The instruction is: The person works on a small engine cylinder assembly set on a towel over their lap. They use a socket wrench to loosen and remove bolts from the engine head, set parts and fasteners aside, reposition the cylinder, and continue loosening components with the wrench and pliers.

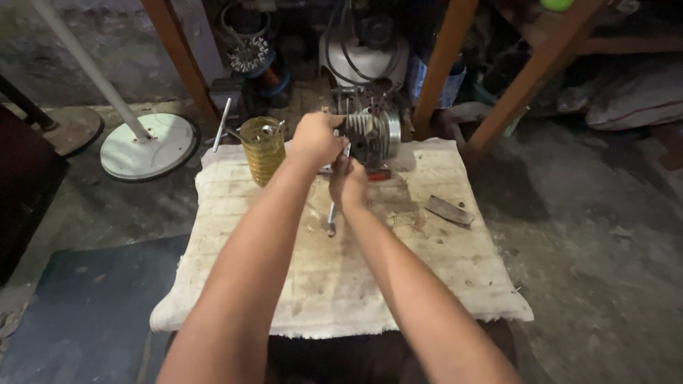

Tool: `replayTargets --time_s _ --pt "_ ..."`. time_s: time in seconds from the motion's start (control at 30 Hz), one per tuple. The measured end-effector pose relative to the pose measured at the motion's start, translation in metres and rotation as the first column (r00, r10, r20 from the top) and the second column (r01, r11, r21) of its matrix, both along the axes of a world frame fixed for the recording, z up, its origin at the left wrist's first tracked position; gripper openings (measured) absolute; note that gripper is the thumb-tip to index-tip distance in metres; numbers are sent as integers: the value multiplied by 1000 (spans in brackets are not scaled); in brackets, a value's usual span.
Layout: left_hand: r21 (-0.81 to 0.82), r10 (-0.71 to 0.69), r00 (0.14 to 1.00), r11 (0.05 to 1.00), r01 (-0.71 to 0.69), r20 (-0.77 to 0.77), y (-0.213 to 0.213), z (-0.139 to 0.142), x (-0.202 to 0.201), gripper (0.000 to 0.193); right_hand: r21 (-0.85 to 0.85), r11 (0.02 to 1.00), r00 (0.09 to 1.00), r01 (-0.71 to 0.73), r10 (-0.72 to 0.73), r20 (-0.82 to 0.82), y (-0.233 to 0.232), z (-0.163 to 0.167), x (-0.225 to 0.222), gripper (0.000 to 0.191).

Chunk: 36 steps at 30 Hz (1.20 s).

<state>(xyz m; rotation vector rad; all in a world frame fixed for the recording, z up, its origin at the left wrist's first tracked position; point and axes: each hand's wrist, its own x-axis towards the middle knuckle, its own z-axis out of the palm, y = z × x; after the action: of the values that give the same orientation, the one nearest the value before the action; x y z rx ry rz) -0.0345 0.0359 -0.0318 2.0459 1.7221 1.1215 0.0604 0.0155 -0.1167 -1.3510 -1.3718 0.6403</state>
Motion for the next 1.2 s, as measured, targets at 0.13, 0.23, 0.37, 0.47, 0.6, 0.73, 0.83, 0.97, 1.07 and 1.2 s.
replayTargets --time_s 0.13,0.23,0.37,0.47,0.6,0.73,0.83,0.97,1.07,1.2 --pt "97 84 996 992 -79 -41 13 -18 20 39 65 993 994 -95 98 -44 -1 2 17 39" --pt "119 103 995 988 -102 -1 15 -18 29 39 -138 967 937 -214 163 -309 -6 3 12 41" --pt "350 134 989 925 -148 64 -3 -13 28 56 237 937 774 -258 347 -530 -17 0 -15 32" --pt "52 121 990 991 -126 77 -11 -3 17 53 95 985 853 -146 174 -493 -21 4 -27 36" --pt "-142 105 993 985 -96 53 -10 2 16 50 157 986 937 -62 112 -332 -23 6 -29 38" --pt "307 88 994 946 -105 67 -5 -9 21 48 297 949 829 -103 247 -502 -25 6 -30 26" --pt "240 82 996 967 -87 31 6 -17 22 32 385 916 694 -113 350 -629 -28 7 -34 20" --pt "152 73 996 986 -66 -44 25 -20 17 24 383 888 472 -255 460 -752 -38 15 -35 23" --pt "127 28 997 992 -18 -76 32 -21 13 23 312 926 606 -214 376 -701 -43 19 -33 20" --pt "50 -46 988 997 54 -149 35 -15 6 25 169 982 988 88 -64 -141 -38 11 -23 27"
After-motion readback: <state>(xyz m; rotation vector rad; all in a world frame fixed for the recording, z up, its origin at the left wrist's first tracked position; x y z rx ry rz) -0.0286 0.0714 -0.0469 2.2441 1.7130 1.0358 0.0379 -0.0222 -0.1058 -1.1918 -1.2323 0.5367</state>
